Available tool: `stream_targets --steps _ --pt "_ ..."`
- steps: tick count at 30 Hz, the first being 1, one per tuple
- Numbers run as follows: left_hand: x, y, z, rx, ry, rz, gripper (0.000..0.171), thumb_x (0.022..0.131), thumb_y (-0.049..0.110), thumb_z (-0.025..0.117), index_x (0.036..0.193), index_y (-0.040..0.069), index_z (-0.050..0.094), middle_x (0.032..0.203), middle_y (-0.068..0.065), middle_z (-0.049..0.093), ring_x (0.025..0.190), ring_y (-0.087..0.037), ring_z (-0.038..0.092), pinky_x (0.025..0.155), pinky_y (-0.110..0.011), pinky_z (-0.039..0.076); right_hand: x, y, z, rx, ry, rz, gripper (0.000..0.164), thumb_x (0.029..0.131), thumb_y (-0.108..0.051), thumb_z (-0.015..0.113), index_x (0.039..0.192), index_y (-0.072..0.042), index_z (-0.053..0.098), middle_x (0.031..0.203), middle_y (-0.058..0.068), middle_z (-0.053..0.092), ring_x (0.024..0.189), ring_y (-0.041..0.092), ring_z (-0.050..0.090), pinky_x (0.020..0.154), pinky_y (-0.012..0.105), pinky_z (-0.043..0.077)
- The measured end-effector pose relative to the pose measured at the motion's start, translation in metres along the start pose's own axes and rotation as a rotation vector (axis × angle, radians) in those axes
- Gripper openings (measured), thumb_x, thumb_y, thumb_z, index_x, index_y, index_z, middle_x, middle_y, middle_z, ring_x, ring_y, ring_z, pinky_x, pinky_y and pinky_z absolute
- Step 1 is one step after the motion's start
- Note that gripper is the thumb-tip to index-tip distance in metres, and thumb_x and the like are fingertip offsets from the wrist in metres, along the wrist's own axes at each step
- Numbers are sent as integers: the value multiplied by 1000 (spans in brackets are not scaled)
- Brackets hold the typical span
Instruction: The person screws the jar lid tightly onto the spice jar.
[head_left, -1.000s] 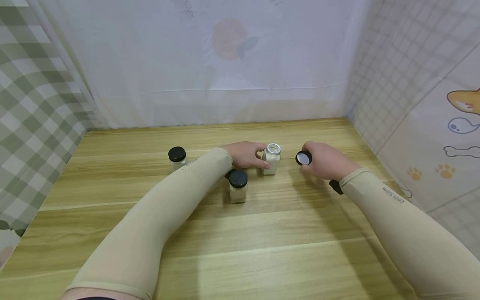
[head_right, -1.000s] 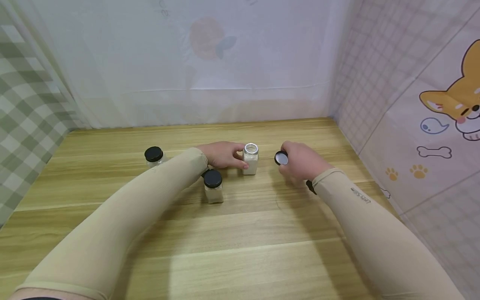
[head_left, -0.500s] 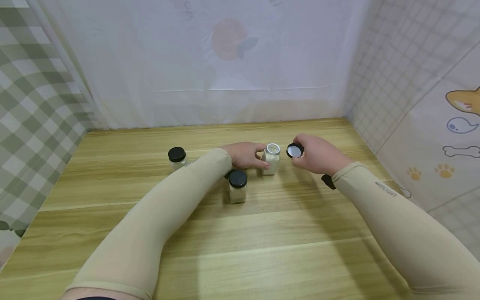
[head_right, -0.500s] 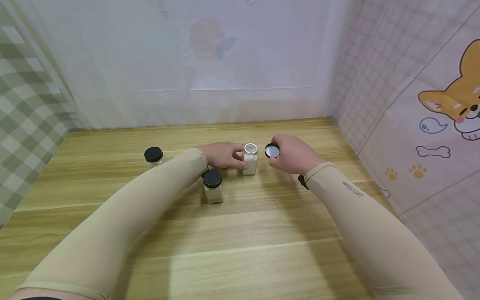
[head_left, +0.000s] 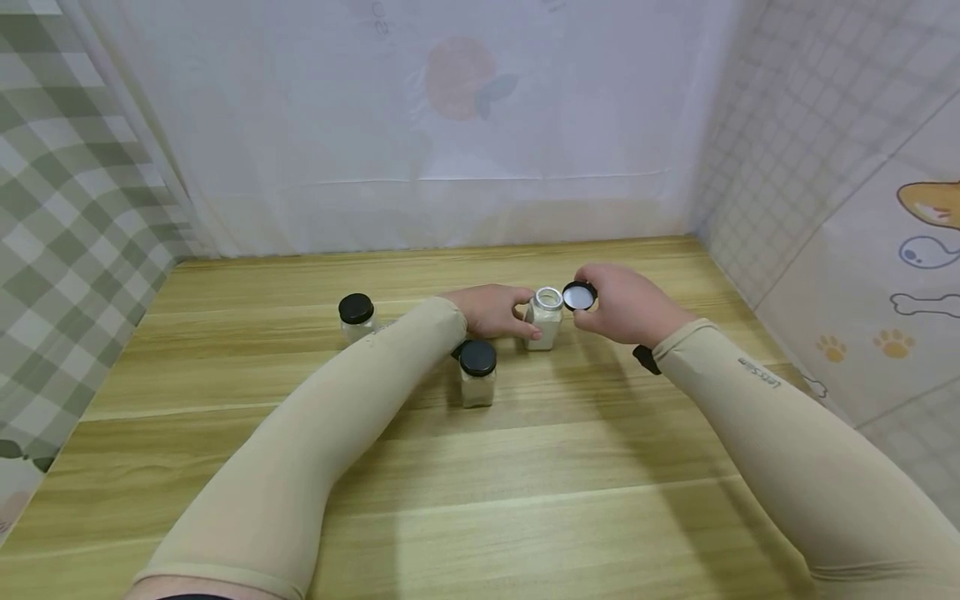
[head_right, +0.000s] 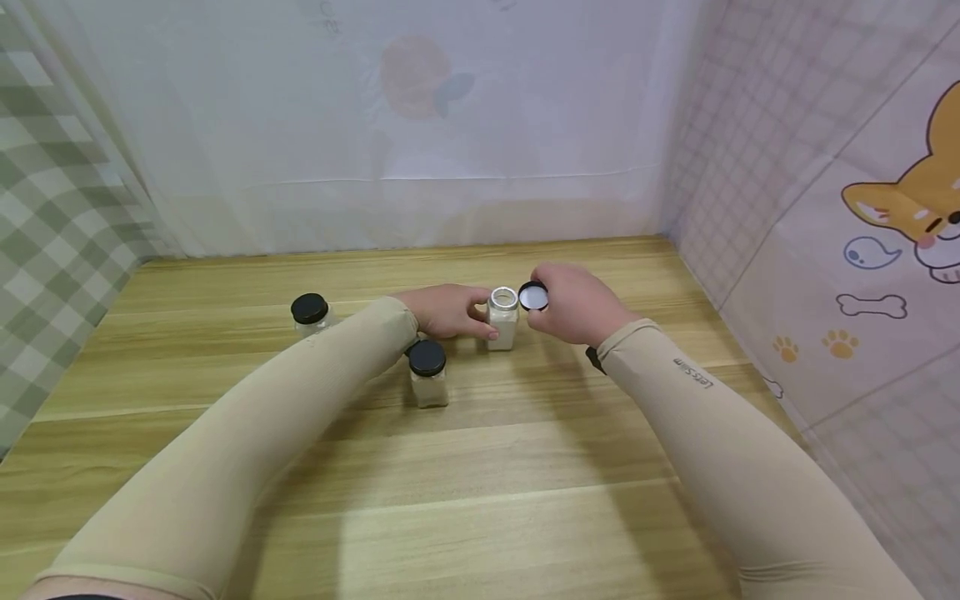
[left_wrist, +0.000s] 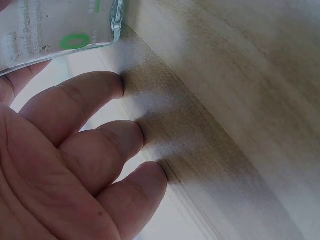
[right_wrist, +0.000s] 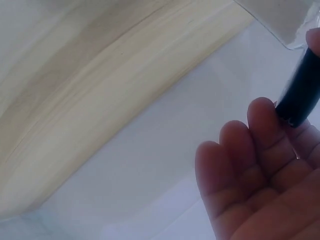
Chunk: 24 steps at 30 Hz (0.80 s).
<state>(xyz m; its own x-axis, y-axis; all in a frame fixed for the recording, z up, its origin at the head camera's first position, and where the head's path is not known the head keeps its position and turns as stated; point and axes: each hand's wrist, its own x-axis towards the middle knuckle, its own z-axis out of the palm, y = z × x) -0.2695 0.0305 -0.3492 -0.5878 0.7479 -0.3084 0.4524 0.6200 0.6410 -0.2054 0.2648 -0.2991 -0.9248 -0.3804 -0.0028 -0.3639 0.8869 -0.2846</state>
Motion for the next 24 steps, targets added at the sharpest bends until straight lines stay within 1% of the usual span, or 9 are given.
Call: stream_targets --steps 7,13,16,24 --pt "1 0 0 -16 -8 -9 53 100 53 69 147 34 51 151 -1 61 143 -22 54 119 -42 41 1 2 2 -17 45 -13 28 85 -11 71 110 0 67 99 11 71 87 26 64 84 45 53" --pt "2 -1 1 -17 -6 -13 58 99 53 69 150 34 49 150 2 61 142 -20 55 119 -41 42 0 3 3 -23 93 -36 29 87 -12 73 112 0 68 104 15 70 97 31 64 89 49 52" --pt "3 -1 1 -11 -3 -15 60 99 54 70 151 35 48 149 3 61 142 -19 55 119 -40 42 0 1 2 -11 101 -48 29 89 -12 73 114 1 68 107 17 70 102 33 64 92 51 52" --pt "5 -3 2 20 16 -14 64 98 56 70 154 34 47 147 1 63 140 -19 56 120 -41 41 0 -1 1 19 100 -48 33 90 -10 73 119 4 66 112 20 68 106 35 63 95 52 52"
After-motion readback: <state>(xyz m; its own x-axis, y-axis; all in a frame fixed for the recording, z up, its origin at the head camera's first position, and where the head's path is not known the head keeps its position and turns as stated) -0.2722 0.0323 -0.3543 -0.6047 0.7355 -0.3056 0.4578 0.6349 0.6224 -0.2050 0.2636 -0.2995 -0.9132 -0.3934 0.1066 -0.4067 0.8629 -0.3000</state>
